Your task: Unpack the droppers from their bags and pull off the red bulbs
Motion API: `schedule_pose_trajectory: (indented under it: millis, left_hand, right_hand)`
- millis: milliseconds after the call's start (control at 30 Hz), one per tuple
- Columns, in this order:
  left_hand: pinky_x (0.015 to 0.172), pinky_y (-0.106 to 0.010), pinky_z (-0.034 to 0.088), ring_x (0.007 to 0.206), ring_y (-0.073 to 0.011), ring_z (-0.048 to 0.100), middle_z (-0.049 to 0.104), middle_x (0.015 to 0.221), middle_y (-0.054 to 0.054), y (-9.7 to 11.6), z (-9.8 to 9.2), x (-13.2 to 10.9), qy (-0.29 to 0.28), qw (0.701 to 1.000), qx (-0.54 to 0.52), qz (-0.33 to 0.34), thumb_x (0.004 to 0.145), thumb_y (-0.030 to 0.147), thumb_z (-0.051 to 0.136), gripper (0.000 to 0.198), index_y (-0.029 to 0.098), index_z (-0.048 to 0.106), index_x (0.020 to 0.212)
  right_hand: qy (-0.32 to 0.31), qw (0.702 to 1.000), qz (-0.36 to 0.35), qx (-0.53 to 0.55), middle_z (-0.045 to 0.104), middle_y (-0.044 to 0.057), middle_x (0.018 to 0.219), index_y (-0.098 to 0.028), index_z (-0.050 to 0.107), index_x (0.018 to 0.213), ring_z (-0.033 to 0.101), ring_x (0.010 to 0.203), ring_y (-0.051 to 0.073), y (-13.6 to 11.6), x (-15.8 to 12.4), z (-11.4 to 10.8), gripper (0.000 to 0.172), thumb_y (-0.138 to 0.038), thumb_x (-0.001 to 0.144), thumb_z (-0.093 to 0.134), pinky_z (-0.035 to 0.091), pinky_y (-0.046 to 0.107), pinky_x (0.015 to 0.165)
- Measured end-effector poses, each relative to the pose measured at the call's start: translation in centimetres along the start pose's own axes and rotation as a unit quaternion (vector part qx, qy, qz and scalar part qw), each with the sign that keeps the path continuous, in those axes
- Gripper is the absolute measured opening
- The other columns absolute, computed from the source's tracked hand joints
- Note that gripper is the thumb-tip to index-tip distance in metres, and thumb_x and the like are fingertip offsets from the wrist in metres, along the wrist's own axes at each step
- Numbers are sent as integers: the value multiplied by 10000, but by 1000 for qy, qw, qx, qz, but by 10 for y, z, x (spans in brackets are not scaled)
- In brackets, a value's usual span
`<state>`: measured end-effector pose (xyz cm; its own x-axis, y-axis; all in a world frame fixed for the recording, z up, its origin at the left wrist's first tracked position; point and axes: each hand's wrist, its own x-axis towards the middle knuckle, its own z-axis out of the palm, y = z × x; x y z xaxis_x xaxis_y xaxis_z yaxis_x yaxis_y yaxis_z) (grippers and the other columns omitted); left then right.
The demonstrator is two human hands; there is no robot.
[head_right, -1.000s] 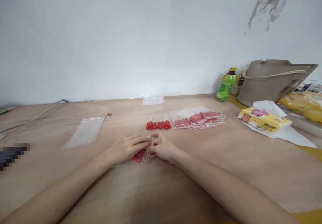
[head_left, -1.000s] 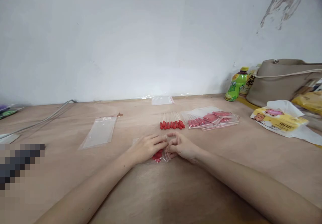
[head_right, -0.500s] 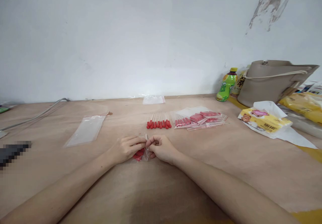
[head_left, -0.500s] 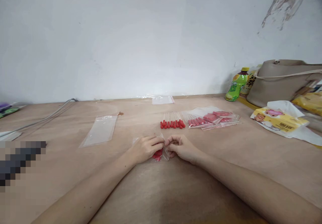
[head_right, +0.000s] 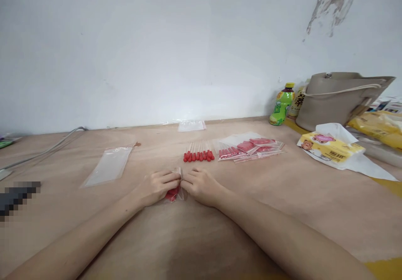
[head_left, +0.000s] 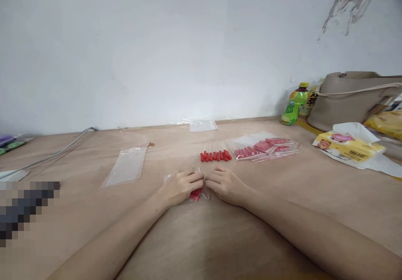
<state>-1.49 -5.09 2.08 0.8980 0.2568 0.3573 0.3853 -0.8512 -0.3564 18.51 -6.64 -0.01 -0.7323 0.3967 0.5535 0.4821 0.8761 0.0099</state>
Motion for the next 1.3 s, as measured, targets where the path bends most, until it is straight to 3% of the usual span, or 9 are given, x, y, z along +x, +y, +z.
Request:
schedule_pose_trajectory:
  millis: [267, 533, 633, 700, 833, 933, 1067, 1233, 1300]
  left_hand:
    - [692, -244, 454, 801, -135, 569, 601, 874, -26, -4, -6, -2, -22, 995, -90, -43, 880, 86, 348, 198, 165, 525, 838]
    - [1007, -430, 345, 1205, -210, 406, 621, 969, -86, -14, -22, 2, -5, 996, -93, -3, 858, 89, 331, 191, 151, 505, 812]
    - [970, -404, 383, 1120, -197, 483, 614, 884, -76, -15, -23, 1, 4, 993, -113, -12, 880, 128, 336, 168, 154, 473, 787]
    - [833, -332, 459, 955, -176, 557, 598, 850, -64, -14, -20, -1, 19, 990, -138, -27, 883, 161, 352, 146, 157, 469, 795]
    - [588, -261, 423, 615, -133, 529, 540, 669, -14, -10, -12, -4, 73, 970, -148, -178, 881, 216, 349, 150, 171, 453, 783]
    - [510, -244, 360, 493, -120, 477, 506, 581, 31, -7, -11, -2, 52, 925, -173, -335, 880, 266, 344, 151, 180, 449, 814]
    - [502, -229, 359, 513, -118, 500, 516, 582, 39, -5, -13, 4, 22, 843, -296, -449, 847, 336, 392, 180, 184, 441, 763]
    - [413, -204, 376, 424, -115, 523, 570, 539, 22, -17, -19, 4, -116, 608, -544, -567, 771, 408, 468, 256, 156, 510, 781]
    - [455, -208, 416, 471, -120, 562, 618, 573, 3, -25, -24, 1, -160, 574, -584, -551, 723, 353, 527, 232, 142, 585, 799]
  right_hand:
    - [-17, 995, -57, -84, 604, 42, 744, -173, 583, 761, 471, 720, 150, 7, 2, -9, 306, -101, 888, 314, 309, 322, 711]
    - [-25, 998, 37, -51, 636, 59, 980, -176, 597, 852, 481, 938, 196, 11, -2, -12, 156, -114, 786, 469, 302, 348, 774]
    - [-24, 996, 80, -24, 646, 61, 956, -179, 610, 841, 503, 913, 188, 12, -3, -14, 155, -135, 810, 465, 313, 341, 771]
    - [-13, 994, 107, 4, 650, 61, 939, -181, 613, 884, 515, 900, 181, 11, -4, -15, 183, -143, 832, 442, 321, 334, 770]
    - [48, 983, 168, 63, 637, 68, 976, -178, 574, 1011, 522, 880, 177, 6, -2, -16, 214, -192, 858, 425, 334, 322, 764]
    - [80, 969, 208, 106, 634, 51, 855, -180, 571, 934, 523, 784, 158, -1, 0, -19, 178, -272, 863, 436, 334, 311, 744]
    - [35, 967, 213, 133, 587, 8, 735, -188, 565, 860, 509, 719, 140, -8, 1, -24, 237, -415, 813, 513, 318, 300, 730]
    - [-24, 970, 209, 119, 608, 34, 914, -224, 590, 966, 513, 865, 187, -7, -1, -25, 448, -555, 666, 629, 289, 330, 785]
    - [-42, 970, 209, 117, 610, 35, 932, -239, 611, 964, 502, 908, 201, -5, -1, -25, 445, -560, 657, 636, 274, 341, 802]
